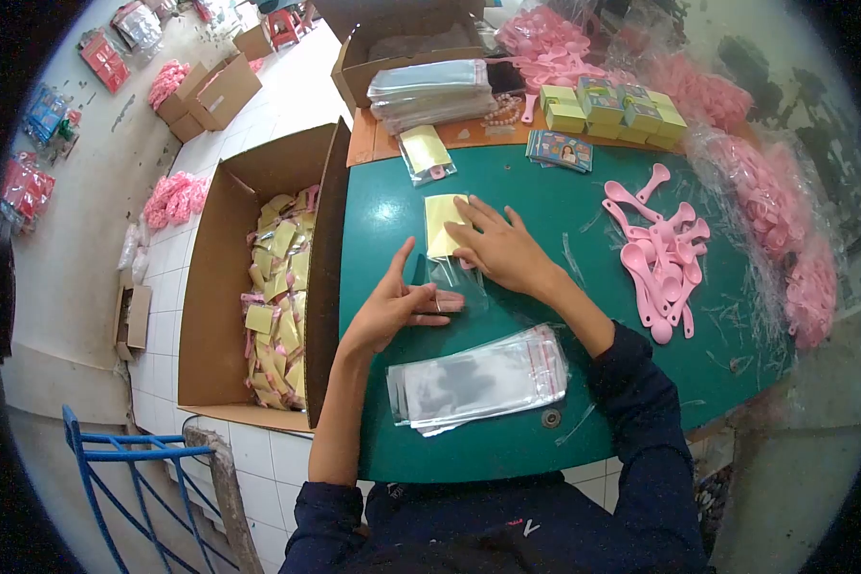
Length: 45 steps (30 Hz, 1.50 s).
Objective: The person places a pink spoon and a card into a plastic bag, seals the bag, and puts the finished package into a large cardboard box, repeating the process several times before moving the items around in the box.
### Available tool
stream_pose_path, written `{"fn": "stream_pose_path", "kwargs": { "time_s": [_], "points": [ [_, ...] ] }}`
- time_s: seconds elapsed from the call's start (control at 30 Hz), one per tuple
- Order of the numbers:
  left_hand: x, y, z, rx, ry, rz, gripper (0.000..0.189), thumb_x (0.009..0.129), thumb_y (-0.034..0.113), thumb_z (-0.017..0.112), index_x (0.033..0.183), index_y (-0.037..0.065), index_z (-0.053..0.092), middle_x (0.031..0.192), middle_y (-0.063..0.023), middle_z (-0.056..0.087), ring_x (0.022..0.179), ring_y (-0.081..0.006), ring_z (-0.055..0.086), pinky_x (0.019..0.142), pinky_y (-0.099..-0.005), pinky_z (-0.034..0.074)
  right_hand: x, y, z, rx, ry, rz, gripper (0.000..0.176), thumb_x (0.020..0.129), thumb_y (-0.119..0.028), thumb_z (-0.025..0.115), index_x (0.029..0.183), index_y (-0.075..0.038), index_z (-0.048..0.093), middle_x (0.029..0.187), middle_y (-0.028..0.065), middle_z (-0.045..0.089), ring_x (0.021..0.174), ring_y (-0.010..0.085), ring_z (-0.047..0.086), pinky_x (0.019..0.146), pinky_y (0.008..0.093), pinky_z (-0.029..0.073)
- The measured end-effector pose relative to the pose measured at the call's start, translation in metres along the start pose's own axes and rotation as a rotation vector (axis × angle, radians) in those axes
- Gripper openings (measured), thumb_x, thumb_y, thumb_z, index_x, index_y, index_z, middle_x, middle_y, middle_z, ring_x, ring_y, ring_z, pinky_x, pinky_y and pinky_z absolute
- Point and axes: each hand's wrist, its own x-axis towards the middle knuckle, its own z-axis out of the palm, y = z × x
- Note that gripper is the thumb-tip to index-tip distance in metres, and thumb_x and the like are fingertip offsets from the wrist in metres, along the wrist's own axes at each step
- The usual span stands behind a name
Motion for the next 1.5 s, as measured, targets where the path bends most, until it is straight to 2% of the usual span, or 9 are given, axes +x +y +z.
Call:
{"fn": "stream_pose_path", "kwargs": {
  "time_s": [0.23, 0.83, 0.93, 1.0, 1.07, 1.2, 1.23, 1.3, 1.5],
  "points": [
    [0.000, -0.001, -0.005, 0.040, 0.004, -0.074, 0.065, 0.096, 0.014, 0.043, 0.145, 0.014, 0.000, 0.095, -0.0199, 0.063, 0.087, -0.0283, 0.066, 0.072, -0.0370, 0.057, -0.004, -0.038, -0.041, 0.365, -0.253, -0.170, 0.025, 0.075, -0.022, 0.067, 0.093, -0.009, 0.056, 0.096, 0.0125, 0.051, 0.098, 0.0313, 0.048, 0.082, 0.0416, 0.038],
    [0.013, -0.016, 0.003, 0.175, 0.171, 0.076, 0.060, 0.090, 0.001, 0.047, 0.140, 0.006, 0.015, 0.087, -0.0147, 0.065, 0.077, -0.0190, 0.066, 0.067, -0.0290, 0.056, -0.019, -0.033, -0.053, 0.740, -0.399, -0.178, 0.016, 0.077, -0.015, 0.065, 0.079, -0.007, 0.051, 0.082, 0.0026, 0.048, 0.081, 0.0182, 0.048, 0.078, 0.0316, 0.036],
    [0.011, -0.014, 0.003, 0.151, 0.159, 0.055, 0.060, 0.089, 0.000, 0.046, 0.139, 0.006, 0.015, 0.090, -0.0163, 0.066, 0.078, -0.0193, 0.067, 0.065, -0.0286, 0.055, -0.050, 0.054, -0.100, 0.816, -0.327, -0.056, 0.017, 0.082, -0.017, 0.064, 0.082, -0.005, 0.051, 0.082, 0.0014, 0.047, 0.079, 0.0138, 0.047, 0.070, 0.0272, 0.040],
    [0.009, -0.008, 0.003, 0.181, 0.158, 0.048, 0.056, 0.088, 0.000, 0.046, 0.137, 0.005, 0.019, 0.092, -0.0162, 0.066, 0.081, -0.0191, 0.067, 0.066, -0.0278, 0.055, -0.088, 0.132, -0.141, 0.803, -0.033, 0.503, 0.019, 0.080, -0.014, 0.065, 0.092, -0.003, 0.056, 0.086, 0.0022, 0.051, 0.080, 0.0095, 0.050, 0.069, 0.0227, 0.041],
    [0.007, -0.002, 0.004, 0.222, 0.163, 0.043, 0.048, 0.088, 0.001, 0.046, 0.133, 0.003, 0.027, 0.093, -0.0151, 0.066, 0.084, -0.0184, 0.066, 0.067, -0.0265, 0.055, -0.111, 0.175, -0.161, -0.004, 0.107, 0.602, 0.027, 0.075, -0.013, 0.067, 0.098, -0.004, 0.057, 0.091, 0.0058, 0.056, 0.085, 0.0145, 0.054, 0.069, 0.0264, 0.044],
    [0.012, -0.007, -0.003, 0.237, 0.087, 0.088, 0.027, 0.090, 0.004, 0.046, 0.117, 0.001, 0.046, 0.096, -0.0127, 0.065, 0.090, -0.0167, 0.064, 0.075, -0.0245, 0.053, -0.114, 0.138, -0.135, -0.507, 0.293, 0.310, 0.039, 0.071, -0.010, 0.066, 0.108, -0.005, 0.053, 0.103, 0.0111, 0.056, 0.091, 0.0277, 0.055, 0.074, 0.0344, 0.047],
    [0.011, -0.007, -0.001, 0.181, 0.072, 0.091, 0.023, 0.090, 0.004, 0.046, 0.113, 0.001, 0.049, 0.096, -0.0118, 0.065, 0.090, -0.0162, 0.064, 0.077, -0.0243, 0.052, -0.089, 0.105, -0.103, -0.092, 0.333, -0.036, 0.051, 0.068, -0.011, 0.071, 0.113, -0.004, 0.048, 0.102, 0.0130, 0.051, 0.098, 0.0303, 0.052, 0.080, 0.0366, 0.046],
    [0.009, -0.004, 0.000, 0.081, 0.041, 0.100, 0.020, 0.092, 0.006, 0.046, 0.110, 0.001, 0.052, 0.098, -0.0110, 0.065, 0.092, -0.0154, 0.063, 0.079, -0.0247, 0.052, -0.050, 0.005, -0.080, 0.360, -0.049, 0.092, 0.059, 0.063, -0.012, 0.076, 0.113, -0.004, 0.046, 0.100, 0.0141, 0.046, 0.105, 0.0288, 0.049, 0.085, 0.0368, 0.044],
    [-0.007, 0.012, 0.001, -0.065, -0.094, 0.046, 0.019, 0.092, 0.004, 0.046, 0.111, 0.004, 0.051, 0.105, -0.0118, 0.060, 0.101, -0.0180, 0.060, 0.082, -0.0318, 0.054, -0.039, -0.030, -0.014, 0.426, 0.220, 0.081, 0.023, 0.073, 0.000, 0.065, 0.094, -0.003, 0.057, 0.097, 0.0115, 0.048, 0.084, 0.0251, 0.058, 0.071, 0.0325, 0.049]
  ]
}}
